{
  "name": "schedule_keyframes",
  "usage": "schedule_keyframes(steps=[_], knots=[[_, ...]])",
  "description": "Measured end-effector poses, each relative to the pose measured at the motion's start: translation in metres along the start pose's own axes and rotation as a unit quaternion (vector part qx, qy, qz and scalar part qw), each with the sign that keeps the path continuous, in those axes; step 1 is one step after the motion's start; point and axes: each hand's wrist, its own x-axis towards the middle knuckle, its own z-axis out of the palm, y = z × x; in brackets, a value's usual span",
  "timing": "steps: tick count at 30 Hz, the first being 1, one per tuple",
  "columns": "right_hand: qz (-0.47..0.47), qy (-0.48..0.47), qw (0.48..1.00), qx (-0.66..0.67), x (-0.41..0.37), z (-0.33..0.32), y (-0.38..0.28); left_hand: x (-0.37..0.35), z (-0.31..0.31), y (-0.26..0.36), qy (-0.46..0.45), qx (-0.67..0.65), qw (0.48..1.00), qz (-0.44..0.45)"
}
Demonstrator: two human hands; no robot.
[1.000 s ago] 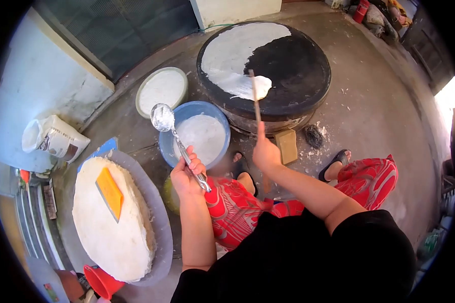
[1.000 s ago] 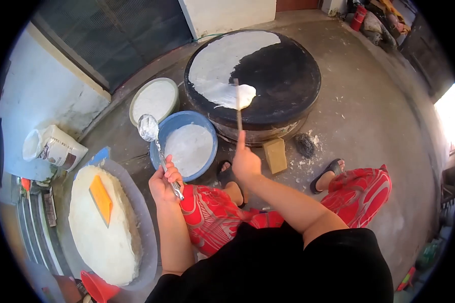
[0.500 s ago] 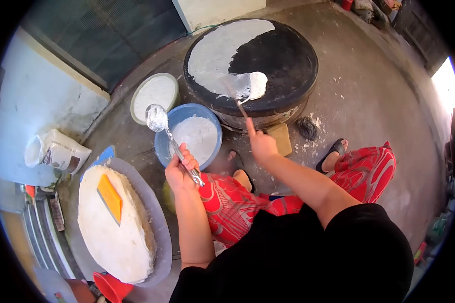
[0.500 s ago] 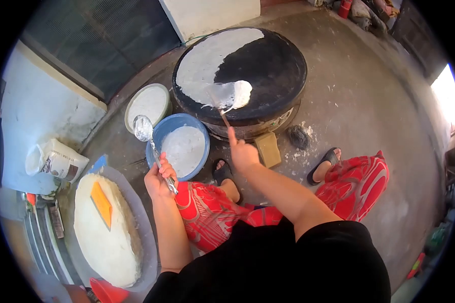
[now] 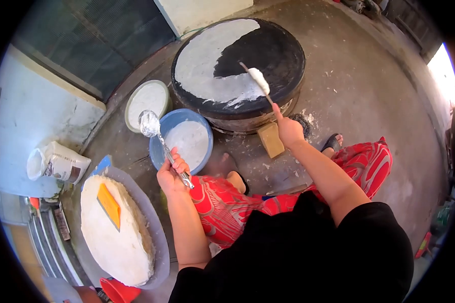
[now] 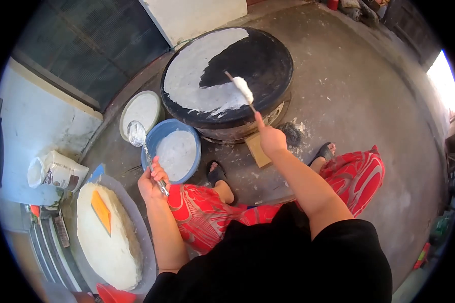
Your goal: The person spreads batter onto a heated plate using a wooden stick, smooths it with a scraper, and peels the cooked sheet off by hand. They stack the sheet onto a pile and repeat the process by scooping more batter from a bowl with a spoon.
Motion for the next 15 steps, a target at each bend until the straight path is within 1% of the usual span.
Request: schedule_keyframes(steps=[1, 2, 3, 4, 5, 6, 7, 8, 10, 11, 12, 14, 15], knots=[[0.002, 0.0, 1.0, -0.001, 0.004, 0.0, 0.006, 0.001, 0.0, -0.001, -0.001, 0.0, 1.0, -0.002], [0.107, -0.034, 0.956, 0.27, 0.005, 0.001, 0.009, 0.0, -0.001, -0.002, 0.008, 0.003, 1.0, 0.008], [0.201, -0.063, 0.828, 0.52, 0.006, -0.001, 0.008, 0.0, 0.001, -0.002, 0.014, 0.007, 1.0, 0.019], [0.202, -0.063, 0.827, 0.521, 0.0, 0.002, 0.004, 0.0, 0.002, -0.004, 0.014, 0.009, 1.0, 0.018], [0.094, 0.007, 0.912, 0.398, -0.015, 0.008, -0.004, 0.0, 0.003, -0.005, 0.021, 0.007, 1.0, 0.018], [-0.019, 0.078, 0.962, 0.261, -0.025, 0.013, -0.01, 0.001, 0.005, -0.006, 0.026, 0.006, 0.999, 0.018], [-0.061, 0.031, 0.983, 0.17, -0.035, 0.008, -0.013, 0.001, 0.005, -0.006, 0.028, 0.01, 0.999, 0.017], [-0.057, 0.031, 0.983, 0.173, -0.032, 0.01, -0.003, 0.003, 0.004, -0.004, 0.023, -0.001, 1.0, 0.003], [0.017, 0.086, 0.995, 0.052, -0.018, 0.005, 0.03, 0.004, 0.004, -0.006, 0.018, -0.015, 1.0, -0.011], [0.045, 0.075, 0.996, 0.029, -0.011, -0.005, 0.048, 0.004, 0.005, -0.007, 0.023, -0.007, 1.0, -0.006], [0.048, 0.075, 0.996, 0.03, -0.002, -0.01, 0.054, 0.003, 0.006, -0.008, 0.027, 0.002, 1.0, -0.002], [0.087, 0.11, 0.985, 0.096, 0.009, -0.02, 0.069, 0.006, 0.005, -0.008, 0.023, 0.004, 1.0, -0.004], [0.136, 0.096, 0.971, 0.174, 0.009, -0.032, 0.06, 0.007, 0.004, -0.009, 0.021, 0.004, 1.0, 0.001]])
